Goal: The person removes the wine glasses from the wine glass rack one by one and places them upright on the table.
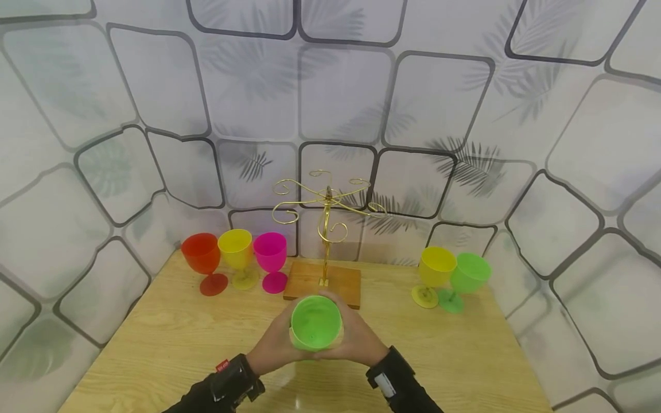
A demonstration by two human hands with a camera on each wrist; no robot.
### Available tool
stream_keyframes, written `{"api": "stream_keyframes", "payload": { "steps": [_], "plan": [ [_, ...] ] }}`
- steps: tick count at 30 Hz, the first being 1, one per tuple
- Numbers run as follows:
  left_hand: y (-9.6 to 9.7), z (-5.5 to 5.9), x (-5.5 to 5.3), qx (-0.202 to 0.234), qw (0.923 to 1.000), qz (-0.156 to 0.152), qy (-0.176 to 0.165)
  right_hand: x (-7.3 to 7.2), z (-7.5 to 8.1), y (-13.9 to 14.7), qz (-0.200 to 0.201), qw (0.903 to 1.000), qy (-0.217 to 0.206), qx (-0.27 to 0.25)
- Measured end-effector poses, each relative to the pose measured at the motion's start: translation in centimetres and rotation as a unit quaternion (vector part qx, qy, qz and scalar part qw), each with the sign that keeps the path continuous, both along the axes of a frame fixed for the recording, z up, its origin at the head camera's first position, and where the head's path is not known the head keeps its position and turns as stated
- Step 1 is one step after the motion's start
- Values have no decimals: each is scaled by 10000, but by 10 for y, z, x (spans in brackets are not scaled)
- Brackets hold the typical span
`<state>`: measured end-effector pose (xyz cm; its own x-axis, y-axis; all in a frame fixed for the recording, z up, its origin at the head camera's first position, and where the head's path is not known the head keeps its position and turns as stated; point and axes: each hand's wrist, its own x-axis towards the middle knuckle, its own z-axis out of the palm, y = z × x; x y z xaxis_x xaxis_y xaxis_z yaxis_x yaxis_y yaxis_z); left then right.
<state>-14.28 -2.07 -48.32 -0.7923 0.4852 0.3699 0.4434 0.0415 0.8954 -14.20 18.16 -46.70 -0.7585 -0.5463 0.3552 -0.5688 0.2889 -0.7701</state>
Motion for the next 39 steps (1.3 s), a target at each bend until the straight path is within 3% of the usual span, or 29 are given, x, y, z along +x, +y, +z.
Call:
{"api": "stream_keyframes", "payload": {
  "steps": [3, 7, 12, 14, 17, 21, 26, 30, 34, 39],
  "plan": [
    [1, 0, 0, -124, 9999, -87, 11, 2, -2, -3, -127, 9998, -119, -111],
    [-1, -5, 2, -621, 9979, 54, 162, 5, -7, -3, -82, 9993, -216, -277],
    [-3, -8, 6, -1281, 9899, 406, 447, 9, -15, 3, -157, 9990, -239, -336],
    [-3, -10, 9, -1631, 9838, 630, 405, 11, -17, 9, -264, 9987, -286, -343],
    [-5, -13, 12, -2016, 9760, 801, 211, 13, -16, 20, -649, 9975, -160, -232],
    [-7, -18, 15, -2264, 9707, 795, 110, 7, -9, 38, -1567, 9874, 151, 124],
    [-10, -22, 18, -2213, 9722, 692, 309, -16, 3, 64, -2504, 9671, 366, 251],
    [-9, -24, 19, -2198, 9726, 634, 410, -47, 5, 82, -2888, 9573, 12, -144],
    [-8, -25, 22, -2226, 9725, 592, 360, -79, -5, 93, -3428, 9375, -360, -475],
    [-10, -29, 27, -2164, 9744, 516, 336, -108, -23, 100, -4142, 9066, -442, -677]
  ]
}}
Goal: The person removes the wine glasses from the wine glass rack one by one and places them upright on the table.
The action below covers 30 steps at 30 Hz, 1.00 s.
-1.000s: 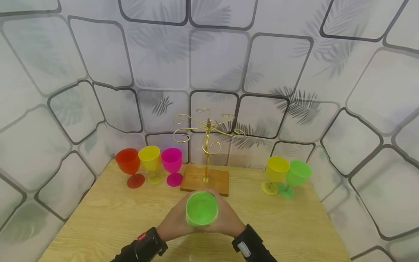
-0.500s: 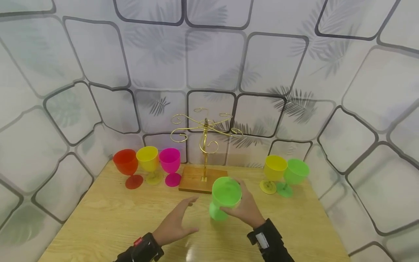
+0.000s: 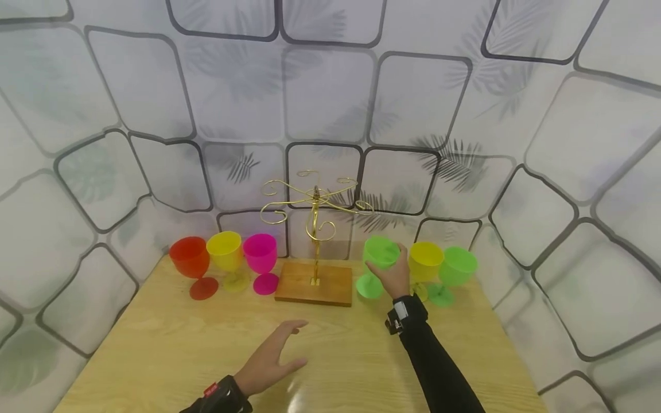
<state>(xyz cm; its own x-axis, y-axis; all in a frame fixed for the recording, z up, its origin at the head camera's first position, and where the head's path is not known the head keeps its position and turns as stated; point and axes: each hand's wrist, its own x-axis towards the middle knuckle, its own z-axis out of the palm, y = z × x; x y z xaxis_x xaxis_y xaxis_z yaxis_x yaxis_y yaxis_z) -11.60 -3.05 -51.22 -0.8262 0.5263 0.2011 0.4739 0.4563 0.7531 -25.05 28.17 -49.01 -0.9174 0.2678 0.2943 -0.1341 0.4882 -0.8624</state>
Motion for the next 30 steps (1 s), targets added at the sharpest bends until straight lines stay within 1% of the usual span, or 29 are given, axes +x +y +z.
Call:
{"api": "stream_keyframes", "payload": {
  "steps": [2, 5, 8, 10, 15, 17, 21, 24, 27, 30],
  "plan": [
    [-2, -2, 2, 13, 10000, -4, 38, -8, -6, 0, -152, 9998, 14, -129],
    [-3, -5, 4, -4, 10000, -9, 67, -15, -15, -1, -285, 9992, -56, -265],
    [-3, -7, 7, -20, 10000, -35, 27, -18, -23, 1, -336, 9988, -191, -311],
    [-3, -7, 8, -38, 10000, -54, 7, -20, -29, 3, -415, 9985, -266, -244],
    [-5, -7, 10, -127, 9999, -59, -4, -22, -39, 7, -554, 9980, -265, -175],
    [-5, -7, 11, -143, 9999, -69, -14, -22, -39, 8, -565, 9978, -261, -207],
    [-6, -7, 11, -172, 9996, -77, -190, -23, -37, 8, -593, 9977, -278, -162],
    [-6, -7, 10, -163, 9996, -88, -223, -25, -35, 8, -601, 9978, -235, -160],
    [-4, -9, 9, -122, 9998, -106, -81, -29, -35, 8, -576, 9979, -167, -250],
    [-3, -11, 8, -83, 9999, -114, -23, -30, -35, 8, -516, 9979, -154, -370]
  ]
}}
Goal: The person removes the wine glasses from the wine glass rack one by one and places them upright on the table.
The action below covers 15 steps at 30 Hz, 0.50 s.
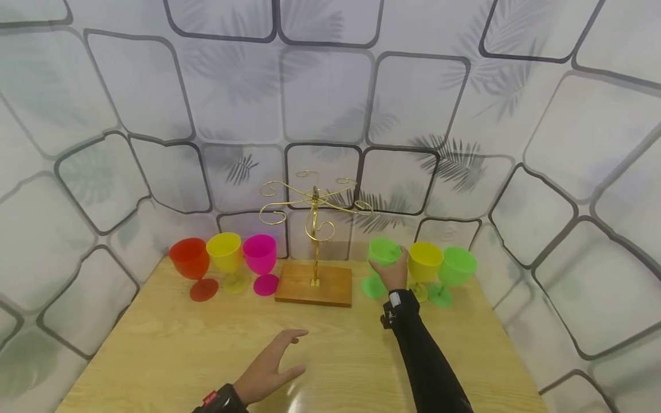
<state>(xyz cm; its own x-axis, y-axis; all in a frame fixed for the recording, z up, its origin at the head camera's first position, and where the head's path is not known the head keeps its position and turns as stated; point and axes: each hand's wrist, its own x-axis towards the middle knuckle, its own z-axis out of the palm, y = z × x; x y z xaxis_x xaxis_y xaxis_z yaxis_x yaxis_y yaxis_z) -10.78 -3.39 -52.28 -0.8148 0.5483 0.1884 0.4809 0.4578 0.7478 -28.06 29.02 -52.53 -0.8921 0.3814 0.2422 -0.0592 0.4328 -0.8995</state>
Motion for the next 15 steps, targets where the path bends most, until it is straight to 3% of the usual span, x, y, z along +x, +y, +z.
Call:
{"api": "stream_keyframes", "payload": {
  "steps": [9, 15],
  "plan": [
    [0, 0, -3, 55, 9999, -74, 76, 14, -10, 12, -100, 9958, -903, -65],
    [0, -1, -4, 42, 9998, 55, 200, 25, -14, 11, 204, 9946, -1004, -183]
  ]
}}
